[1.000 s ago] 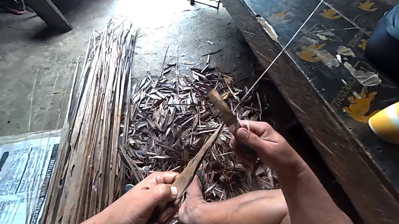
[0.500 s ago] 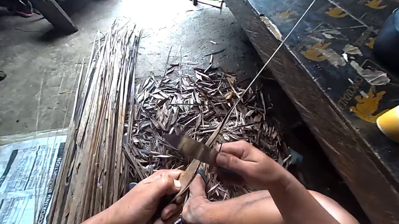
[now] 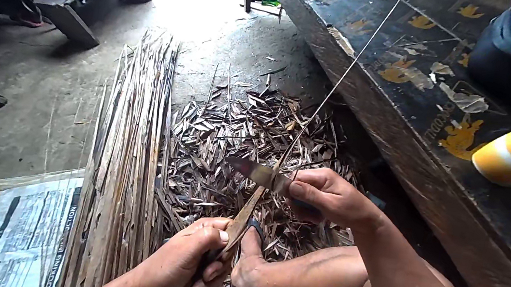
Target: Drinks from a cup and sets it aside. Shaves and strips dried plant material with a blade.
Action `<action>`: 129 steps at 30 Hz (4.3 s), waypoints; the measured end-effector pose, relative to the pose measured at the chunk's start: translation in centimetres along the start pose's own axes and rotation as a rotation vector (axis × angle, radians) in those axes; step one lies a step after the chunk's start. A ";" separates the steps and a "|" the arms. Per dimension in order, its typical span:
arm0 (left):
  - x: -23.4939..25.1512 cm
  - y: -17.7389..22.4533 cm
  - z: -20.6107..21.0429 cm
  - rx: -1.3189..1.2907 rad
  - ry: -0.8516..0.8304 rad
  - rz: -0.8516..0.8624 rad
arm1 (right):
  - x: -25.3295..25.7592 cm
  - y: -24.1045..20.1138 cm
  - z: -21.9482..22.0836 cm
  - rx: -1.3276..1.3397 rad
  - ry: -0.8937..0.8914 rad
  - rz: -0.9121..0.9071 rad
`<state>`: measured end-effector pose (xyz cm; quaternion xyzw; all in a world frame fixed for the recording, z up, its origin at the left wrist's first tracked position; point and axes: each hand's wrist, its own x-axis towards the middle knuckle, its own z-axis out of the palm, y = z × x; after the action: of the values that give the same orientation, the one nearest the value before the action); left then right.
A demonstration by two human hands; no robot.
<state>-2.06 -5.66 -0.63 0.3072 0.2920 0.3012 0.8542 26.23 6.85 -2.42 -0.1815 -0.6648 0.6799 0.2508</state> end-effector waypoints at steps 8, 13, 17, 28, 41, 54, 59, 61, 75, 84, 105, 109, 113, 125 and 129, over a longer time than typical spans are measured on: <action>-0.1 -0.4 -0.3 0.024 -0.009 -0.022 | -0.8 -0.9 -0.8 0.022 0.166 0.018; 0.3 -0.4 0.2 0.089 0.024 0.008 | -0.4 -0.1 2.8 0.095 -0.113 0.101; 0.1 -0.5 0.6 0.136 0.059 0.045 | -0.1 0.5 4.1 0.104 -0.256 0.123; 0.1 -0.5 -0.2 0.131 -0.018 0.043 | -0.4 -0.3 1.5 0.009 0.039 0.034; -0.1 -0.1 0.8 0.123 0.125 -0.008 | -0.2 0.7 4.6 0.114 -0.237 0.109; 0.0 -0.3 0.0 0.136 0.014 0.029 | -1.1 -0.7 0.5 -0.019 0.114 0.052; -0.2 -0.4 -0.1 0.159 0.036 0.047 | -1.5 -1.6 -0.9 0.024 0.254 0.055; -0.1 -0.5 -0.1 0.193 0.038 0.058 | -1.6 -1.6 -0.3 -0.003 0.162 0.084; 0.3 -0.5 0.0 0.281 0.092 0.113 | -1.5 -0.9 -0.3 -0.022 0.055 0.063; 0.1 -0.2 0.2 0.273 0.089 0.102 | -2.1 -1.9 -1.4 -0.049 0.180 0.029; 0.2 -0.2 0.6 -0.056 0.002 -0.029 | 0.3 1.2 4.7 0.176 -0.133 0.040; 0.2 -0.3 0.6 -0.054 -0.024 -0.032 | -0.1 0.8 2.4 0.125 -0.060 0.016; 0.1 -0.3 0.7 -0.034 -0.033 -0.034 | -0.3 0.4 1.7 0.074 0.017 -0.003; -0.5 -0.4 0.1 0.046 -0.039 -0.034 | -0.8 -1.4 -1.1 0.029 0.286 -0.025; -0.5 -0.7 -0.3 0.077 -0.028 -0.057 | -1.0 -1.7 -1.7 0.082 0.456 -0.028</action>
<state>-2.37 -6.39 -1.12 0.3358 0.2999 0.2609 0.8540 28.15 7.61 -0.89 -0.3108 -0.5654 0.6441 0.4110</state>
